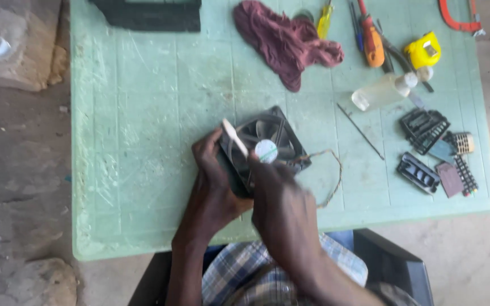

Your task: Cleaning a computer fan by applying a liquid solution and scrubbing with a toothbrush.

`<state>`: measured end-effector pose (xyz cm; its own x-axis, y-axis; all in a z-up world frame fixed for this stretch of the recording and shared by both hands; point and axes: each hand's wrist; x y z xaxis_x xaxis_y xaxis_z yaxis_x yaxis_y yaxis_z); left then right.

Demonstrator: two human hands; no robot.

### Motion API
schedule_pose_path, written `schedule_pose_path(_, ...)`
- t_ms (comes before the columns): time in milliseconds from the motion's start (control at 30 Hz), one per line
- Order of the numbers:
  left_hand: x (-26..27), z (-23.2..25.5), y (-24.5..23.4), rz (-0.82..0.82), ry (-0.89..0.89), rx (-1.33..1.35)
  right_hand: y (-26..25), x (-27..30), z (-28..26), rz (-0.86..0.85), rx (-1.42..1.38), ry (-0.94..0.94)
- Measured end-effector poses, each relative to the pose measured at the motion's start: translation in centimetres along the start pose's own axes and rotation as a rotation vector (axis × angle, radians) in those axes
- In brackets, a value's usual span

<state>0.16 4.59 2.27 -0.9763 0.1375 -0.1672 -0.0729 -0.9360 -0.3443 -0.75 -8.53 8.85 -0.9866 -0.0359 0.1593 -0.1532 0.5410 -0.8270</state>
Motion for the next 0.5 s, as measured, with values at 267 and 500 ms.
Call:
schedule_pose_path(267,0.3,-0.3,0.0,0.002,0.079,-0.062,-1.6,-3.3,3.9,0.251,0.169,-0.182)
schedule_pose_path(500,-0.2,-0.5,-0.2,-0.018,0.049,-0.043,-3.9,-3.0,3.6,0.176,-0.002,-0.002)
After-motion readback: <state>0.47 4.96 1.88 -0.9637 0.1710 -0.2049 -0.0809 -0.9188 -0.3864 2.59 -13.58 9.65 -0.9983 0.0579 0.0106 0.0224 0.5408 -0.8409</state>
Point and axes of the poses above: each hand's wrist, its own x-axis away from the middle knuckle, its own y-axis out of the palm, z = x × y, and after that the axes turned 5 degrees about y, right-handed
